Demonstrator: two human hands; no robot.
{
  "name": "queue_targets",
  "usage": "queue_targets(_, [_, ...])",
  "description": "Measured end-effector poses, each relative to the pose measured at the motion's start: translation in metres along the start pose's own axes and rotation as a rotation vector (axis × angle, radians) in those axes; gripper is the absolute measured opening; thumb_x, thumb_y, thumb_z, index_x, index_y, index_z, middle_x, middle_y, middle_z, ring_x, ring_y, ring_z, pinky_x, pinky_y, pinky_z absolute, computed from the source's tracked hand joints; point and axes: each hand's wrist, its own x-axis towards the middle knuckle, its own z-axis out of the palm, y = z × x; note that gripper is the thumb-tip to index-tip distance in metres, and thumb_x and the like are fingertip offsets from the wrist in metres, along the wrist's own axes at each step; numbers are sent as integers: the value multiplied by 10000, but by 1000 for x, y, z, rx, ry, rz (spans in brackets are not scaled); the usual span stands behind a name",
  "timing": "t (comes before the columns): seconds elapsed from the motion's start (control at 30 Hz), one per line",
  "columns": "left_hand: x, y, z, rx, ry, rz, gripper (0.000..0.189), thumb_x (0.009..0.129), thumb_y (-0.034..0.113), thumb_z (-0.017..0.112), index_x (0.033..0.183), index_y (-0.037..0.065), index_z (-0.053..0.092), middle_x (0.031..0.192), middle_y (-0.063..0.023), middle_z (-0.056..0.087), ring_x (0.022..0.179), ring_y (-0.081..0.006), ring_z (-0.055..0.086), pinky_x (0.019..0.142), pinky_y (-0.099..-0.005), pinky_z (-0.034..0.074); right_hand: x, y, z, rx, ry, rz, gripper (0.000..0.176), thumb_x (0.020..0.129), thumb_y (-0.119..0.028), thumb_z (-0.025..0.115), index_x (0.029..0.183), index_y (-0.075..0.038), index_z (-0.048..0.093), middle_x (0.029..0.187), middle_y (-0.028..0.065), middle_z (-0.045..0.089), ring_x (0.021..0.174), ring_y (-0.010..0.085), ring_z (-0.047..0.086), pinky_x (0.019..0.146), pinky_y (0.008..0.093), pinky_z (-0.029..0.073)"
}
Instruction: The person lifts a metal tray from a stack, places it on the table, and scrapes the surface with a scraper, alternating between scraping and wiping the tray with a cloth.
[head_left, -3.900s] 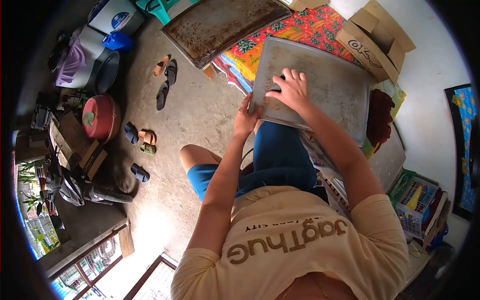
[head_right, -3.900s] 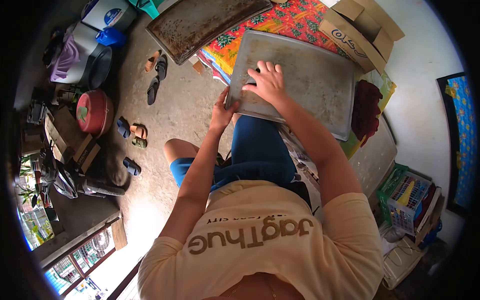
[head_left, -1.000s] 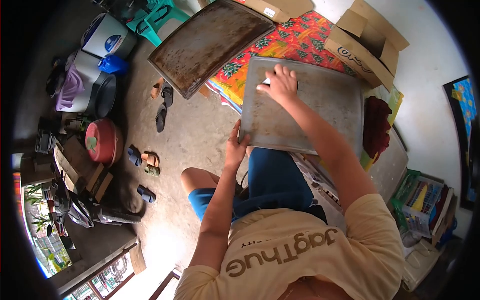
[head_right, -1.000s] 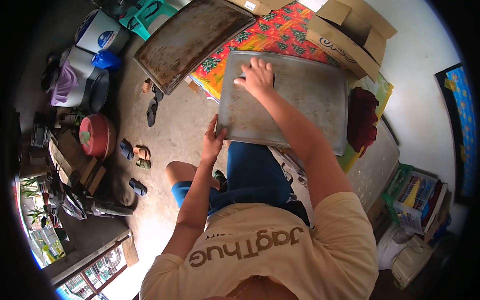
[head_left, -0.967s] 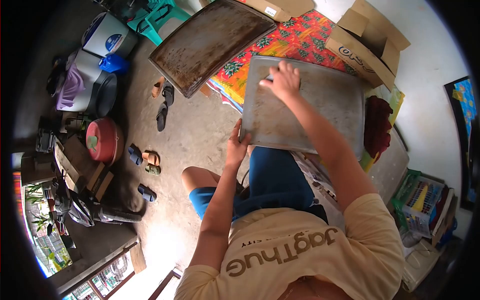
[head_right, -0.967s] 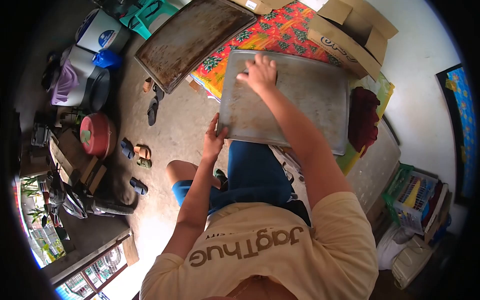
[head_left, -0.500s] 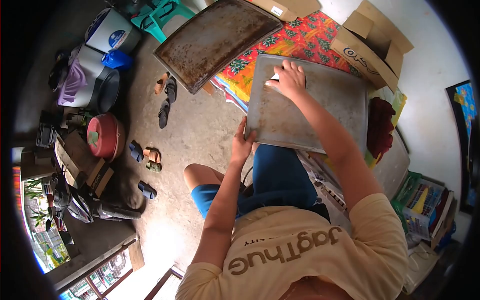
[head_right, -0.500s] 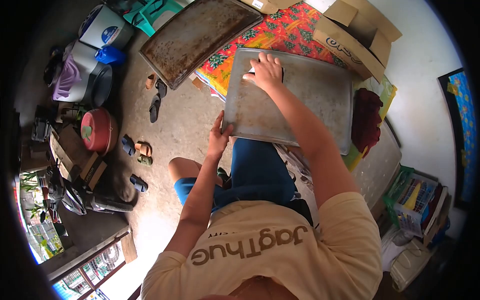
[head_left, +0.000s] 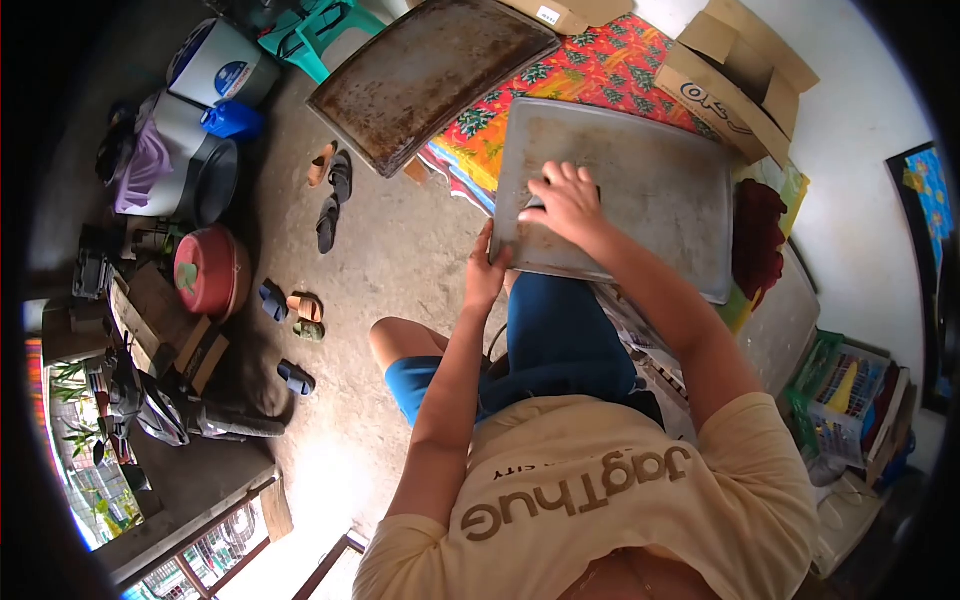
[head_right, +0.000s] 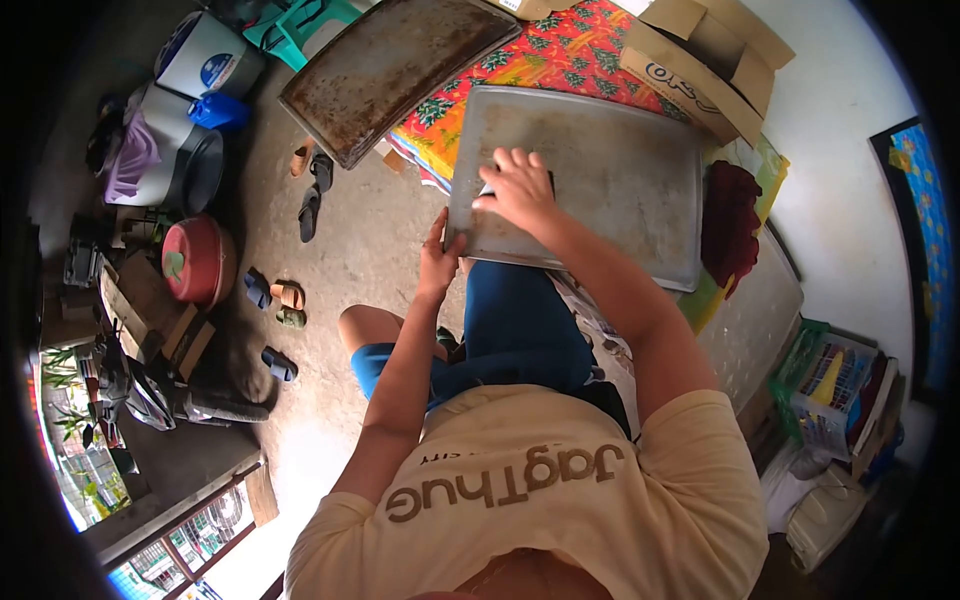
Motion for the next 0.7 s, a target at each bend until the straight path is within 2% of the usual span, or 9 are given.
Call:
queue_targets(0.13, [1, -2, 1, -77, -9, -32, 637, 931, 57, 632, 1503, -27, 363, 1378, -158, 558, 1173, -188, 571, 998, -308, 468, -7, -13, -3, -35, -55, -77, 423, 675, -521, 785, 939, -202, 701, 991, 14, 549, 1004, 216, 523, 828, 401, 384])
queue_targets(0.27, [2, 1, 0, 7, 0, -25, 643, 925, 58, 641, 1501, -25, 368, 1364, -153, 572, 1169, -184, 572, 997, -309, 471, -6, -9, -4, -28, -22, -10, 436, 693, -535, 766, 948, -189, 693, 1010, 31, 545, 995, 231, 524, 799, 407, 391])
queue_targets(0.3, [0, 6, 0, -16, 2, -42, 644, 925, 62, 643, 1501, -25, 369, 1359, -152, 576, 1168, -183, 572, 994, -309, 472, -10, -14, -3, -10, 4, -61, 431, 691, -529, 768, 936, -183, 688, 999, 31, 543, 990, 231, 524, 795, 405, 389])
queue_targets(0.43, [0, 4, 2, -56, -6, -38, 647, 922, 70, 651, 1499, -24, 375, 1345, -153, 586, 1163, -183, 576, 984, -310, 476, -7, -7, -3, -62, 11, 64, 437, 688, -536, 766, 942, -186, 697, 993, 37, 543, 994, 237, 523, 798, 416, 386])
queue_targets(0.57, [0, 6, 1, 14, 11, -10, 646, 919, 70, 651, 1498, -20, 378, 1324, -164, 598, 1146, -192, 593, 971, -313, 488, -17, -19, -4, -23, -38, -4, 451, 682, -531, 783, 983, -203, 711, 1035, 26, 556, 1027, 230, 533, 846, 410, 393])
queue_targets(0.67, [0, 7, 2, -109, -4, -55, 645, 919, 71, 651, 1498, -14, 382, 1302, -173, 611, 1127, -199, 607, 960, -313, 496, -24, -20, -4, -10, -77, 57, 457, 681, -538, 782, 975, -195, 718, 1048, 33, 555, 1027, 239, 538, 853, 417, 395])
queue_targets(0.7, [0, 5, 3, -138, 0, -57, 650, 920, 65, 643, 1505, -12, 371, 1279, -177, 622, 1118, -202, 614, 955, -315, 499, -28, -12, -1, -14, -10, 97, 450, 681, -547, 777, 950, -190, 723, 1048, 34, 555, 1027, 244, 538, 846, 417, 398])
